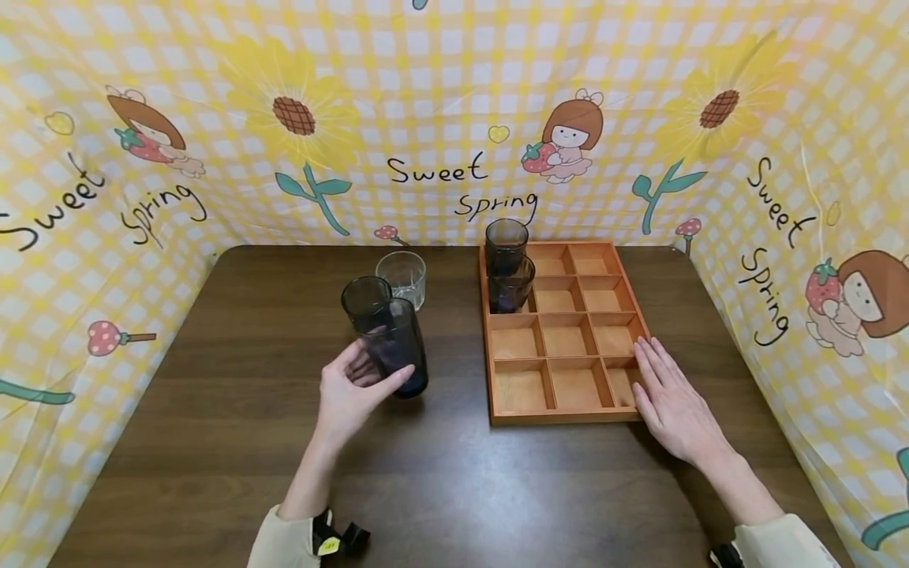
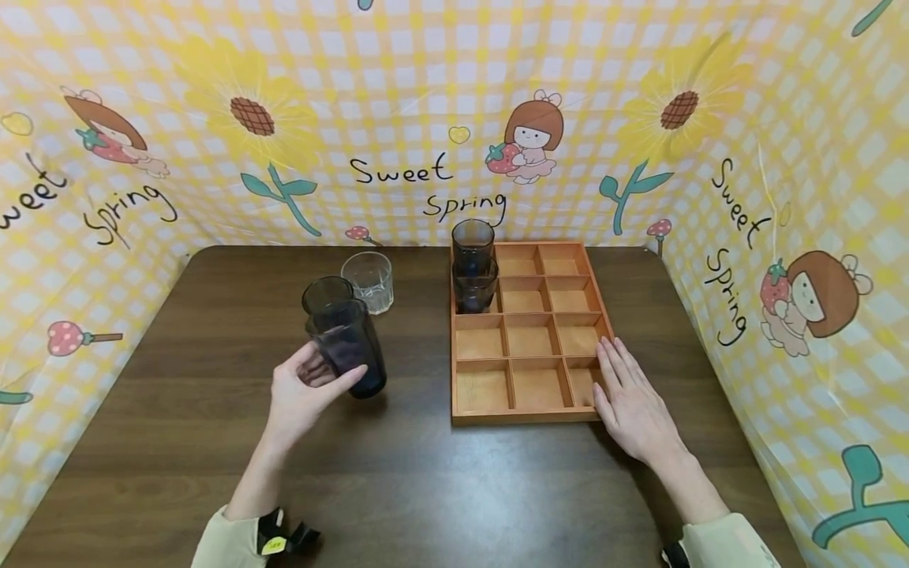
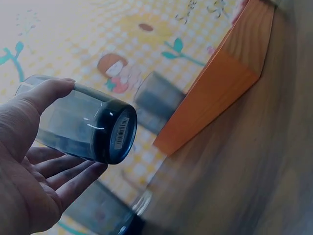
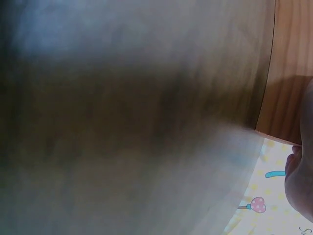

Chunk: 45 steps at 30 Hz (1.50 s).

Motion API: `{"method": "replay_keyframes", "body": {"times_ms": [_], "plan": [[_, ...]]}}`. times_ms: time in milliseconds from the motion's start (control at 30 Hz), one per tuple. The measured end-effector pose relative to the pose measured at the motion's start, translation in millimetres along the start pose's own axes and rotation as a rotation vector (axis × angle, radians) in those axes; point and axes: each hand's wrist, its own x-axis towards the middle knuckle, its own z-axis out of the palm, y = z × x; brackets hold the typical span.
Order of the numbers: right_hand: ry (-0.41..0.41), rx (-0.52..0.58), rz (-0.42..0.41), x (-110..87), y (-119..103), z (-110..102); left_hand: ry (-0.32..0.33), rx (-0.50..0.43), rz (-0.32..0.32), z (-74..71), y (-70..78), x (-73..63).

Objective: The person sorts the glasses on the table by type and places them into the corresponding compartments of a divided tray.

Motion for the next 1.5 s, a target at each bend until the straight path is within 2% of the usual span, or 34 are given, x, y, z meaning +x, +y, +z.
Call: {"method": "replay_keyframes", "body": {"times_ms": [267,467,1067,1267,1500], "plan": [[0.001,0.001,0.004,-1.7,2.4,1.1,-0.151,-0.002,0.065,37.0,3.7,6.9],[-0.010,-0.002,0.005,-0.8,3.7,1.4,-0.217,-0.012,0.077,61.0,3.1,14.2],[0.002,-0.001,-0.006,-0.5,3.3,2.2,-0.214,-0.022,0.113,107.1,-13.9,40.1],[0.000,0.003,-0.004,1.1,2.5,4.5,-0.215,-0.031,0.133,119.1,-14.4,47.1],[-0.001,-0.009,-0.004,1.2,3.5,4.0,-0.226,-0.014,0.121,137.5,-14.9,56.8]]}}
